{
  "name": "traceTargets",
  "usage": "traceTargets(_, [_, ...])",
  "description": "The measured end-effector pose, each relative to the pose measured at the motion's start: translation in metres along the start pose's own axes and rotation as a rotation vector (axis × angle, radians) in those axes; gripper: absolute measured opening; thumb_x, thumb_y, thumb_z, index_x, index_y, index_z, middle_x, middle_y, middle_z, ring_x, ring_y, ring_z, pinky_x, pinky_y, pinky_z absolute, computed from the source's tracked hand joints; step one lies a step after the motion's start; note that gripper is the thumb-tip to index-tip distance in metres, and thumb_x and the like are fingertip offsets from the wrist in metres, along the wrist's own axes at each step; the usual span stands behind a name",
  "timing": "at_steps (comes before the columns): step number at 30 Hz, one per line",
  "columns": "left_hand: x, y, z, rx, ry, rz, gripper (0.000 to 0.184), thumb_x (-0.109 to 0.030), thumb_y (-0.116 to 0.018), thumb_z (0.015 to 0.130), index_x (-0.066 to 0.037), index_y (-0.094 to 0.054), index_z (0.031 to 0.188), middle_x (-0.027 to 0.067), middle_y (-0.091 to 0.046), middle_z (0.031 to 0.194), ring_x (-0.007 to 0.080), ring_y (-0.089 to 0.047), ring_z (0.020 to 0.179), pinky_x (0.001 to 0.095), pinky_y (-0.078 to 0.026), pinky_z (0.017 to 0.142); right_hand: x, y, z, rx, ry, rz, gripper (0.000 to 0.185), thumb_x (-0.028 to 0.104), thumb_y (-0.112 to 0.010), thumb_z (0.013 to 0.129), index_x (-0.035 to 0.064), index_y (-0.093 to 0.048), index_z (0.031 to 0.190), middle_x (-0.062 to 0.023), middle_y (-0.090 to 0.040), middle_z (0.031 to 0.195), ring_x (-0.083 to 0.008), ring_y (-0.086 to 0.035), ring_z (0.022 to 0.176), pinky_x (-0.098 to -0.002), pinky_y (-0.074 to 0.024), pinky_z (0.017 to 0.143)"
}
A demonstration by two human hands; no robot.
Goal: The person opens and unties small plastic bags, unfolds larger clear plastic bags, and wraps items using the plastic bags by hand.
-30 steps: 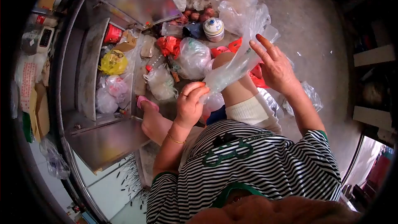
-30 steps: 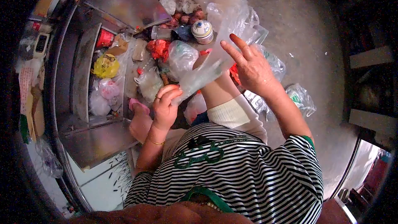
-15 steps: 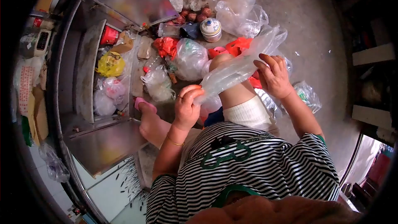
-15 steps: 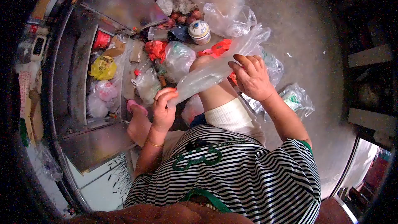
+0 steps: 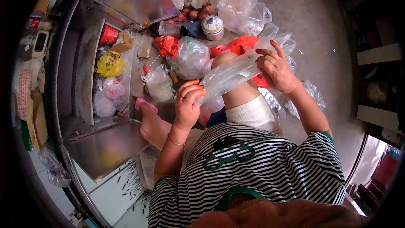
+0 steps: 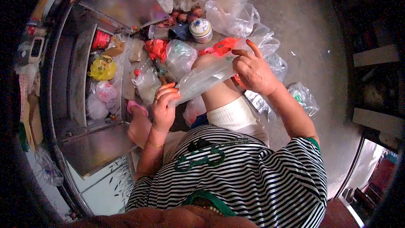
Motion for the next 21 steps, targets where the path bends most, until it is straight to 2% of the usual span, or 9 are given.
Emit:
traceTargets(2, [0.007, 0.001, -0.002, -0.042, 0.075, -0.103, 0.022, 0.009, -0.055, 0.072, -0.003, -0.056, 0.089, 0.0108, -0.057, 0.090, 0.0268, -0.057, 0.088, 0.0336, -0.046, 0.078, -0.010, -0.005, -0.003, 0.040, -0.033, 0.124, 0.019, -0.002, -0.057, 0.067, 0.0055, -0.050, 0.083, -0.0099, -0.058, 0.085, -0.0284, -0.056, 0.093, -0.0518, -0.0261, 0.102])
traceTargets(3, [0.010, 0.002, -0.003, -0.062, 0.113, -0.156, 0.021, 0.009, -0.054, 0.073, -0.003, -0.055, 0.090, 0.0105, -0.057, 0.089, 0.0258, -0.057, 0.088, 0.0325, -0.046, 0.078, -0.007, 0.002, 0.000, 0.012, 0.026, 0.148, 0.020, -0.003, -0.057, 0.070, 0.0039, -0.051, 0.088, -0.0126, -0.057, 0.080, -0.0305, -0.057, 0.080, -0.0474, -0.0406, 0.089])
traceTargets(6, [0.031, 0.002, -0.013, -0.073, 0.410, -0.379, 0.021, 0.010, -0.052, 0.075, -0.001, -0.055, 0.092, 0.0094, -0.058, 0.089, 0.0199, -0.056, 0.086, 0.0288, -0.045, 0.077, -0.015, 0.010, 0.008, 0.061, -0.132, 0.185, 0.028, 0.001, -0.058, 0.070, 0.0030, -0.046, 0.096, -0.0130, -0.056, 0.077, -0.0354, -0.057, 0.075, -0.0437, -0.0460, 0.073])
traceTargets(7, [0.038, 0.000, -0.016, -0.069, 0.577, -0.447, 0.019, 0.008, -0.050, 0.078, 0.001, -0.054, 0.095, 0.0064, -0.058, 0.090, 0.0132, -0.054, 0.084, 0.0255, -0.044, 0.075, -0.016, 0.013, 0.013, 0.063, -0.128, 0.213, 0.030, 0.001, -0.056, 0.072, 0.0031, -0.044, 0.100, -0.0166, -0.056, 0.077, -0.0388, -0.056, 0.072, -0.0434, -0.0450, 0.062])
traceTargets(10, [0.072, -0.016, -0.035, -0.162, 0.861, -0.829, 0.019, 0.006, -0.050, 0.078, 0.002, -0.054, 0.096, 0.0037, -0.058, 0.091, 0.0091, -0.053, 0.084, 0.0244, -0.044, 0.074, -0.032, -0.004, 0.021, 0.229, -0.150, 0.143, 0.029, 0.003, -0.056, 0.073, 0.0044, -0.045, 0.099, -0.0172, -0.057, 0.078, -0.0380, -0.057, 0.074, -0.0437, -0.0453, 0.062])
traceTargets(14, [0.088, -0.035, -0.054, -0.272, 0.938, -0.994, 0.018, 0.004, -0.050, 0.079, 0.000, -0.055, 0.096, 0.0035, -0.058, 0.092, 0.0095, -0.053, 0.083, 0.0239, -0.043, 0.077, -0.060, -0.036, 0.027, 0.284, -0.068, -0.157, 0.019, 0.007, -0.050, 0.077, 0.0047, -0.047, 0.095, -0.0127, -0.057, 0.085, -0.0315, -0.057, 0.078, -0.0403, -0.0430, 0.072])
traceTargets(15, [0.085, -0.037, -0.055, -0.303, 0.962, -1.000, 0.018, 0.004, -0.050, 0.079, -0.001, -0.054, 0.096, 0.0040, -0.059, 0.092, 0.0101, -0.054, 0.083, 0.0241, -0.043, 0.078, -0.060, -0.035, 0.032, 0.238, -0.052, -0.215, 0.021, 0.008, -0.049, 0.077, 0.0048, -0.049, 0.098, -0.0097, -0.056, 0.088, -0.0273, -0.054, 0.083, -0.0379, -0.0405, 0.079])
traceTargets(19, [0.080, -0.042, -0.065, -0.432, 0.956, -0.974, 0.019, 0.004, -0.051, 0.079, 0.000, -0.054, 0.097, 0.0036, -0.058, 0.092, 0.0102, -0.054, 0.083, 0.0240, -0.043, 0.078, -0.044, -0.002, 0.047, -0.123, -0.132, -0.435, 0.040, 0.005, -0.052, 0.074, 0.0061, -0.050, 0.114, -0.0130, -0.053, 0.105, -0.0289, -0.050, 0.098, -0.0409, -0.0385, 0.087])
traceTargets(21, [0.077, -0.040, -0.066, -0.428, 0.932, -0.907, 0.019, 0.004, -0.051, 0.079, 0.000, -0.053, 0.097, 0.0035, -0.058, 0.092, 0.0105, -0.054, 0.083, 0.0243, -0.043, 0.078, -0.014, 0.011, 0.051, -0.181, -0.086, -0.205, 0.042, 0.004, -0.054, 0.072, 0.0065, -0.050, 0.114, -0.0137, -0.051, 0.110, -0.0302, -0.049, 0.100, -0.0414, -0.0381, 0.088])
Point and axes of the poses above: each hand's wrist, its own z-axis towards the middle knuckle, its own y-axis out of the back of the hand, x = y × z, the point moved 8 cm from there along z, towards the middle knuckle
